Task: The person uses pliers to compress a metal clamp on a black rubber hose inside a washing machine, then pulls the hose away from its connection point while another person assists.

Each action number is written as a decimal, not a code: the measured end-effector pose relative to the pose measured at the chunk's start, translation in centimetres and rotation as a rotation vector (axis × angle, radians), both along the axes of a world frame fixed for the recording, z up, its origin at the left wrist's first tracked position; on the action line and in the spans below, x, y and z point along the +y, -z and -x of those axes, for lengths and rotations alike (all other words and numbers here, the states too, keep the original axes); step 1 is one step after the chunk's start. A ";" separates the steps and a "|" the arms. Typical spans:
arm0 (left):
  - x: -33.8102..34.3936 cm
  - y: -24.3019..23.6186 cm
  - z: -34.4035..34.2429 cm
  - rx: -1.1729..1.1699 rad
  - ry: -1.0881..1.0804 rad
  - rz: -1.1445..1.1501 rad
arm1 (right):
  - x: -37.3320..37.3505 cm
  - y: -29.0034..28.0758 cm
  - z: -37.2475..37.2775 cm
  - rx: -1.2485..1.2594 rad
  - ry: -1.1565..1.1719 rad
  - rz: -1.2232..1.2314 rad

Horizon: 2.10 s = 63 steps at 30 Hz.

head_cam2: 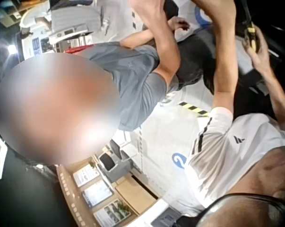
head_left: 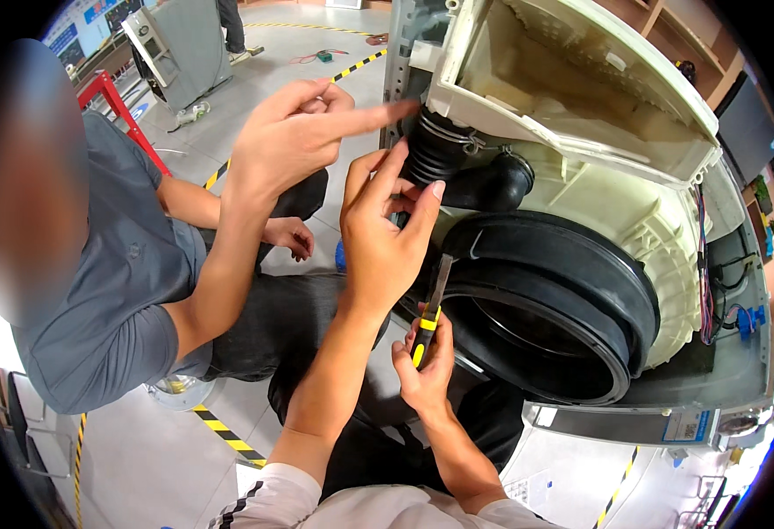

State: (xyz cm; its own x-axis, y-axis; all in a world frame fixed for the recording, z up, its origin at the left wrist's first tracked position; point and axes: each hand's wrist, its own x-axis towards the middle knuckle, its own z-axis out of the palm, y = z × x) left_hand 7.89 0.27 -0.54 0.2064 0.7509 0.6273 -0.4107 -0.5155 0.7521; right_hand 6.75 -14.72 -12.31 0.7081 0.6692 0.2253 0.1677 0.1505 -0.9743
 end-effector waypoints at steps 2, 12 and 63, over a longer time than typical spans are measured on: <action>-0.2 0.3 0.0 -0.006 0.004 0.007 | -0.5 0.0 -0.2 -0.007 -0.022 0.046; -1.2 0.5 0.3 0.057 -0.018 0.035 | -4.3 4.3 0.4 0.144 -0.125 0.148; -8.2 6.0 4.1 0.822 0.002 -0.387 | -12.4 21.9 7.8 1.404 -0.254 0.561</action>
State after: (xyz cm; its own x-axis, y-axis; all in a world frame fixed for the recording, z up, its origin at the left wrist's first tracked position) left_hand 3.77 -7.91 -6.50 0.7016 0.5175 0.4899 0.1775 -0.7927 0.5832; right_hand -1.03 -27.17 -34.17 -0.0160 0.5694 -0.8219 -0.8801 -0.3981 -0.2586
